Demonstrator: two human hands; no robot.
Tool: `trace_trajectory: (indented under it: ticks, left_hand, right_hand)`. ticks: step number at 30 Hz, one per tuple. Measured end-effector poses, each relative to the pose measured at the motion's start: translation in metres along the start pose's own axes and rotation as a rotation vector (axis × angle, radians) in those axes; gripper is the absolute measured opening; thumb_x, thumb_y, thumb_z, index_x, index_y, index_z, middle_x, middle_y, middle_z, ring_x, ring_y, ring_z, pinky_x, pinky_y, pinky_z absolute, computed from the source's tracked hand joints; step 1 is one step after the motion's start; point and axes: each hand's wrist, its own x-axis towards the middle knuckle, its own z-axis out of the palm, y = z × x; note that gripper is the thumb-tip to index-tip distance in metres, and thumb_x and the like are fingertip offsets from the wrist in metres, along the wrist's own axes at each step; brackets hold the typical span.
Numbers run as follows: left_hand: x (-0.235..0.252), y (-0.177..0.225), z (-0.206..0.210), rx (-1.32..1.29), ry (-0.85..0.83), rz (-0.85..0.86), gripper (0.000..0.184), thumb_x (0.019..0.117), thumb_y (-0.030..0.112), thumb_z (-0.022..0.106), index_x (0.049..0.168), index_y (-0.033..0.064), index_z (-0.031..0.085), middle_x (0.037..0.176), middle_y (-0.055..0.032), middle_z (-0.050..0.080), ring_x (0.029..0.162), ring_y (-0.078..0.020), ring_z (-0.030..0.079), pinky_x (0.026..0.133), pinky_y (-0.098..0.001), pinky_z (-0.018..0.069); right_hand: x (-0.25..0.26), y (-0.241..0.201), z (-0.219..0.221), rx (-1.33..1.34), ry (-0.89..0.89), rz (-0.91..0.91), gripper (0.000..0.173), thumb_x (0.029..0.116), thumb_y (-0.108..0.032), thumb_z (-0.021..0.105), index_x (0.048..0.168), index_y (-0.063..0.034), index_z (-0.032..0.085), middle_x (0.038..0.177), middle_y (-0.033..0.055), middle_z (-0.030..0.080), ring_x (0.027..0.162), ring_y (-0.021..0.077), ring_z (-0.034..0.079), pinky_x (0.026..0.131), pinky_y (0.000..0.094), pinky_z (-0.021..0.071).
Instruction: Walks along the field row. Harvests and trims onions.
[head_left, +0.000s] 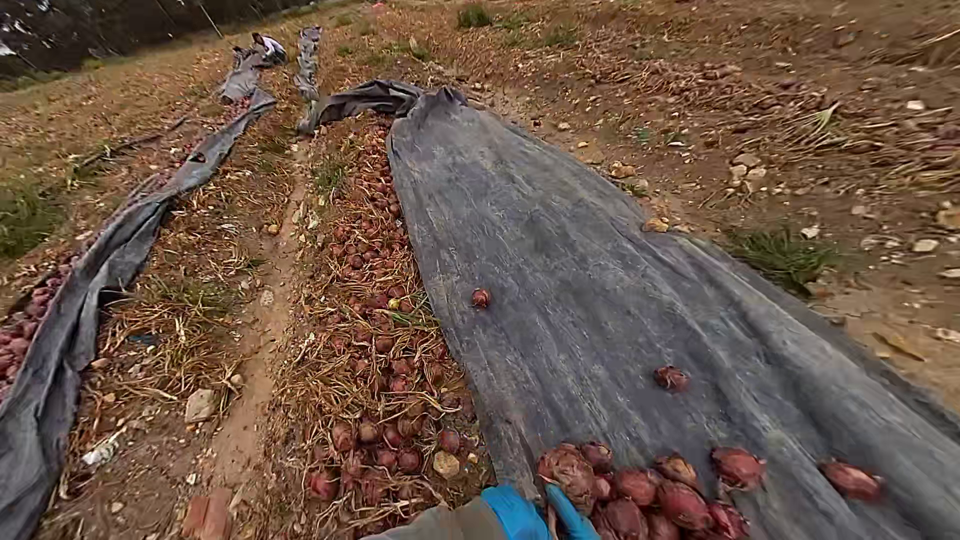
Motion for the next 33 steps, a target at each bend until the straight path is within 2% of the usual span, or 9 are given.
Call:
trace_trajectory:
  ticks: [3,5,10,13,16,20,24,30,33]
  left_hand:
    - [-0.001,-0.049,0.008,-0.045,0.111,-0.038,0.048,0.1089,0.041,0.049,0.118,0.0003,0.071,0.125,-0.0251,0.068,0.126,-0.0451,0.060,0.111,-0.0651,0.0393]
    - [0.006,-0.102,0.024,-0.129,0.197,-0.102,0.046,0.1091,0.043,0.047,0.119,0.0058,0.072,0.124,-0.0200,0.071,0.124,-0.0396,0.062,0.111,-0.0631,0.0401]
    - [0.016,-0.188,0.070,-0.366,0.066,-0.403,0.052,0.1107,0.046,0.040,0.129,0.0060,0.068,0.134,-0.0213,0.066,0.132,-0.0402,0.058,0.115,-0.0642,0.0374]
    - [0.008,-0.298,0.143,-0.551,0.040,-0.838,0.048,0.1050,0.045,0.050,0.131,0.0091,0.069,0.140,-0.0189,0.064,0.133,-0.0397,0.058,0.109,-0.0664,0.0436]
    - [-0.009,-0.375,0.181,-0.531,0.155,-0.972,0.048,0.0971,0.028,0.066,0.141,0.0086,0.061,0.148,-0.0237,0.054,0.138,-0.0464,0.050,0.106,-0.0697,0.0433]
    - [0.009,-0.453,0.177,-0.485,0.334,-0.929,0.055,0.0987,0.020,0.062,0.152,0.0113,0.052,0.154,-0.0215,0.050,0.142,-0.0435,0.048,0.108,-0.0655,0.0456]
    - [0.037,-0.474,0.166,-0.537,0.164,-1.005,0.043,0.0901,0.025,0.071,0.127,0.0035,0.067,0.133,-0.0230,0.065,0.121,-0.0407,0.065,0.095,-0.0643,0.0542]
    - [0.028,-0.455,0.143,-0.254,-0.135,-0.799,0.049,0.0929,0.039,0.072,0.119,-0.0028,0.070,0.126,-0.0277,0.067,0.120,-0.0448,0.064,0.098,-0.0672,0.0507]
    - [-0.004,-0.448,0.123,-0.332,-0.078,-0.659,0.056,0.0993,0.055,0.059,0.119,0.0047,0.072,0.128,-0.0220,0.069,0.124,-0.0409,0.064,0.101,-0.0671,0.0488]
  right_hand:
    - [0.008,0.009,0.018,-0.293,0.291,-0.150,0.036,0.1063,-0.024,0.055,0.074,-0.0086,0.059,0.048,-0.0034,0.049,0.038,0.0060,0.041,0.040,0.0256,0.0387]
    - [0.014,0.018,0.020,-0.693,0.313,-0.175,0.024,0.1003,-0.022,0.063,0.089,-0.0024,0.072,0.067,0.0044,0.067,0.056,0.0138,0.059,0.060,0.0374,0.0526]
    - [0.041,0.040,0.045,-1.081,0.376,-0.029,0.040,0.1042,-0.035,0.054,0.096,-0.0041,0.078,0.092,0.0163,0.076,0.090,0.0334,0.071,0.089,0.0598,0.0519]
    - [0.048,0.041,0.027,-0.920,0.653,-0.062,0.054,0.1075,-0.045,0.045,0.099,-0.0018,0.076,0.079,0.0130,0.072,0.069,0.0263,0.065,0.071,0.0533,0.0521]
    - [0.061,0.012,0.010,-0.769,0.804,-0.004,0.073,0.1048,-0.066,0.029,0.093,-0.0088,0.073,0.056,0.0023,0.049,0.046,0.0173,0.045,0.049,0.0424,0.0431]
    - [0.064,-0.014,0.032,-0.596,0.693,0.137,0.048,0.1029,-0.053,0.054,0.117,-0.0105,0.069,0.054,-0.0010,0.046,0.039,0.0135,0.041,0.038,0.0345,0.0423]
    - [0.046,0.008,0.053,-0.873,0.480,0.390,0.034,0.0956,-0.024,0.072,0.125,-0.0089,0.064,0.068,0.0050,0.058,0.048,0.0154,0.051,0.044,0.0334,0.0466]
    - [0.031,0.031,0.053,-1.237,0.293,0.667,0.059,0.0999,-0.067,0.047,0.123,-0.0169,0.068,0.083,0.0072,0.068,0.068,0.0210,0.065,0.068,0.0435,0.0551]
    - [0.031,0.022,0.070,-1.194,0.279,0.582,0.056,0.1017,-0.066,0.044,0.122,-0.0191,0.066,0.076,0.0054,0.065,0.058,0.0191,0.061,0.058,0.0398,0.0537]
